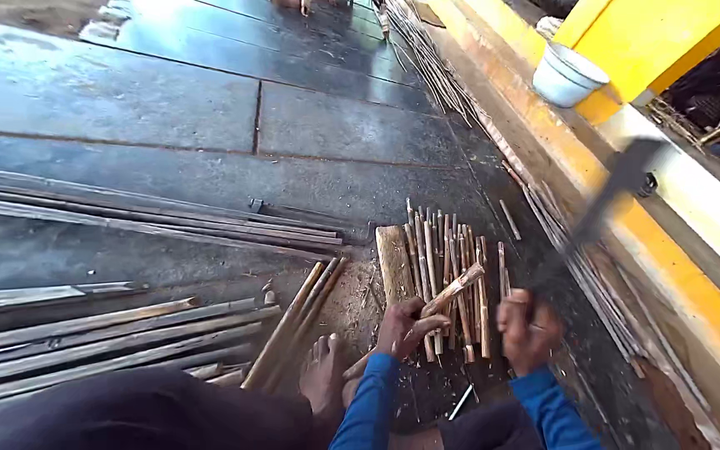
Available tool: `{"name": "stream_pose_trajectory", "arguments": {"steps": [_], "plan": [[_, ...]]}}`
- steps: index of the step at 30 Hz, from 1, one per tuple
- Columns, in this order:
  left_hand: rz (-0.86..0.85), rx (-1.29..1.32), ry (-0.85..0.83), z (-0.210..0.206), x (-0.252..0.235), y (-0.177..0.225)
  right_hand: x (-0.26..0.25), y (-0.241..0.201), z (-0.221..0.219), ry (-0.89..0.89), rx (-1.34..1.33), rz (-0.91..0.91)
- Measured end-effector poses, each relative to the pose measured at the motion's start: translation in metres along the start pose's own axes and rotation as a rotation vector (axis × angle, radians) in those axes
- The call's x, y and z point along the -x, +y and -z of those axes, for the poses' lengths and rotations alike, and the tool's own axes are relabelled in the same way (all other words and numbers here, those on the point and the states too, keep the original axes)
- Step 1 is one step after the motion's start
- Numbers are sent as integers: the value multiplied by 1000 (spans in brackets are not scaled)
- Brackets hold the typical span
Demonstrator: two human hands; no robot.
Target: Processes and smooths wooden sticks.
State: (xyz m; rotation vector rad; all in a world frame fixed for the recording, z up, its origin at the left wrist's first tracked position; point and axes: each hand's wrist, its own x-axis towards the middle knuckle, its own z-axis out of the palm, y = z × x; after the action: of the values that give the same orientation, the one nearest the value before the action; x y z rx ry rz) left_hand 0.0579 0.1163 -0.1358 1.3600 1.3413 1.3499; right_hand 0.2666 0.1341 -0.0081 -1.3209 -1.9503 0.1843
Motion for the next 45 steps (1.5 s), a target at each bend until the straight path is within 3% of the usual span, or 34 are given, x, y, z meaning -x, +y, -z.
{"name": "stream_pose_trajectory", "arguments": {"steps": [3, 6, 10, 13, 16, 17, 20, 23, 24, 27, 31, 34, 37, 40, 42, 44, 45], "plan": [[-10, -50, -35, -1, -7, 0, 2, 14, -4, -92, 202, 73], [16, -86, 1, -2, -2, -4, -4, -6, 6, 32, -73, -14], [22, -173, -50, -8, -4, -5, -3, 16, 1, -74, 183, 15], [73, -155, -32, -3, -4, -5, -9, -4, 9, 19, -99, -59], [54, -160, -7, -8, -3, -8, 3, 11, -4, -153, 57, -138], [38, -152, -4, -9, -6, -7, -3, 10, 0, -134, 82, -122], [71, -134, -5, -7, -3, -6, -15, -9, 11, 9, -176, -173], [107, -117, -52, -8, -2, -5, 0, 9, -4, -187, 63, -171], [100, -106, -48, -9, -6, -5, -3, 10, 0, -173, 109, -125], [140, -85, -50, -5, -3, -4, -9, -12, 7, -38, -146, -144], [115, -90, -82, -8, -6, -4, 1, 6, -5, -225, 80, -180], [150, -71, -57, -6, -3, -4, -7, -12, 3, -76, -205, -269], [137, -64, -88, -6, -2, -4, 9, 3, -9, -269, 32, -218], [141, -26, -67, -2, -8, -3, -4, -7, -1, -107, -89, -214], [157, -17, -87, -2, -2, -5, 12, -5, -13, -187, -58, -283], [147, 7, -129, -4, -4, -8, 29, 10, -28, -306, 94, -243], [139, 33, -133, -3, -7, -9, 28, 10, -29, -245, 58, -216]]}}
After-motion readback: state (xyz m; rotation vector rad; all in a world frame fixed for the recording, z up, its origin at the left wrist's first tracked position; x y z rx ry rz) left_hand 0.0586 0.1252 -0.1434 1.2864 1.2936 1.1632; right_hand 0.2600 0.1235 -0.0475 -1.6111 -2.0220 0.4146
